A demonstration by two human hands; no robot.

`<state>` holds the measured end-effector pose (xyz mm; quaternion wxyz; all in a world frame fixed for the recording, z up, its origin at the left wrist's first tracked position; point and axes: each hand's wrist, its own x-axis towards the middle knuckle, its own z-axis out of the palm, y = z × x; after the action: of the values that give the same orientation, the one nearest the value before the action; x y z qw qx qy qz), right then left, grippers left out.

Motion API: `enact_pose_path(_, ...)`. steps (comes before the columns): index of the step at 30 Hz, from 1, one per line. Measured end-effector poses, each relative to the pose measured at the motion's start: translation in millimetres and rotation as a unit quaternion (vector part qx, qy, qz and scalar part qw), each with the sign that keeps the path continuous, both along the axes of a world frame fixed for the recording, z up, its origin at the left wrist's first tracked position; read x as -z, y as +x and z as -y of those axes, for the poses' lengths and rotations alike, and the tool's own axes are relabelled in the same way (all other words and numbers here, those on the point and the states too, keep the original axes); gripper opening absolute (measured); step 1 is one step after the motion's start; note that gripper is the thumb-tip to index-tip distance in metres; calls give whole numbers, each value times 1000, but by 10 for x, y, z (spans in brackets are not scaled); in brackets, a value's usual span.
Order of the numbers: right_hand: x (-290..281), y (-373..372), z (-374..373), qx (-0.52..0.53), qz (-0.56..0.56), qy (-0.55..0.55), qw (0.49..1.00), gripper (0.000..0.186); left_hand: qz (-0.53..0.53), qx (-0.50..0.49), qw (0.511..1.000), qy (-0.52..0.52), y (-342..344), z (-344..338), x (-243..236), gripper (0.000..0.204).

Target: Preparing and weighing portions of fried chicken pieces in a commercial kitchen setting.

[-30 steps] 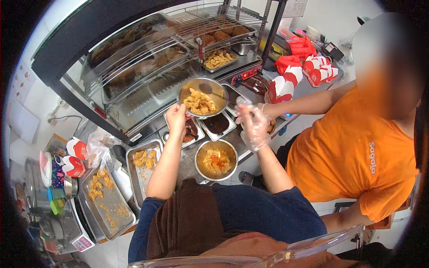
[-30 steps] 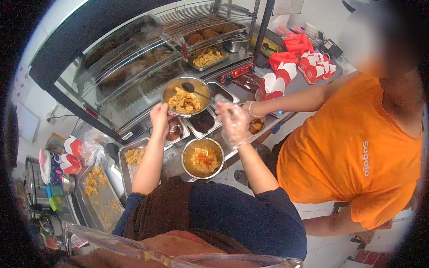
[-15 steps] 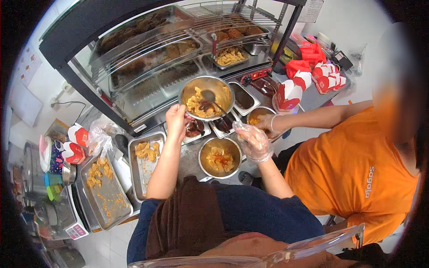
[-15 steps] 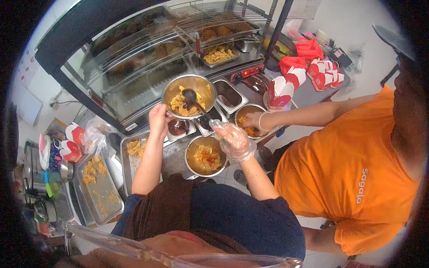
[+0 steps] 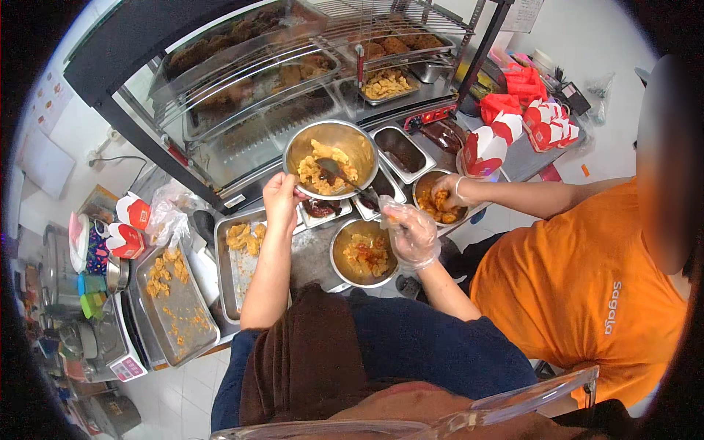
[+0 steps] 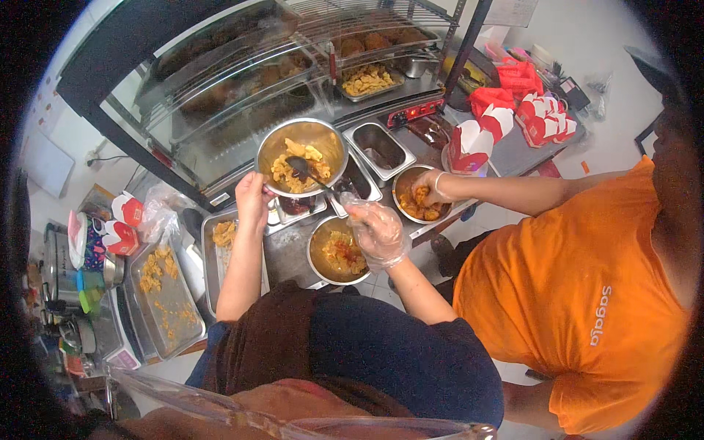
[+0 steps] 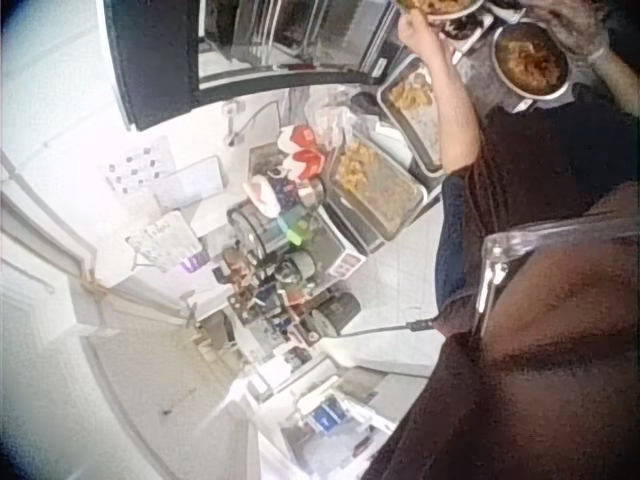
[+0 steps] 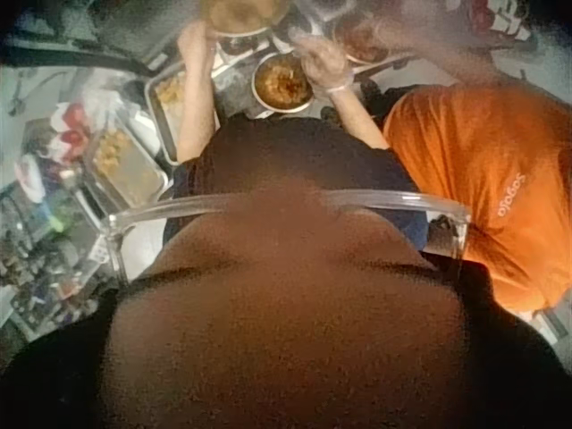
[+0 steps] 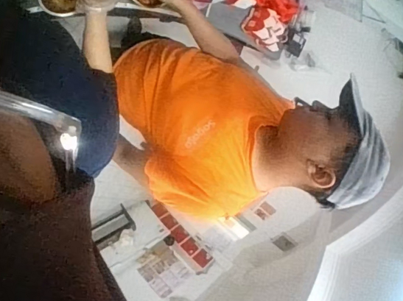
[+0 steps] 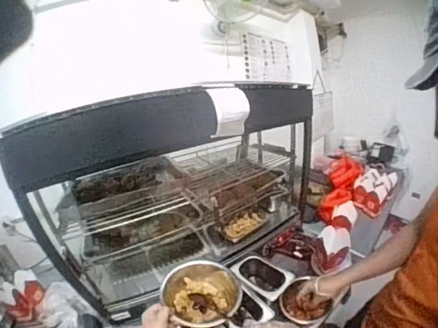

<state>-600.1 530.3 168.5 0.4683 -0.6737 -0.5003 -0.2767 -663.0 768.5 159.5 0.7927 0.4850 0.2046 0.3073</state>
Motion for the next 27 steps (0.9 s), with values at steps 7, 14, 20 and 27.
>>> enact_pose_path(7,183,-195,-173,-137,-654,328,668,18,-2,-8,1000,-2,-90,-29,42,13)
enact_pose_path(14,317,245,-38,-351,-723,481,351,21,10,-53,998,-36,-567,-75,-71,5)
enact_pose_path(20,584,666,63,-60,-601,496,624,28,-28,-124,992,-6,-1391,-86,-82,5)
enact_pose_path(27,863,964,60,-52,-605,414,678,21,-146,-151,978,-14,-1959,156,510,13)
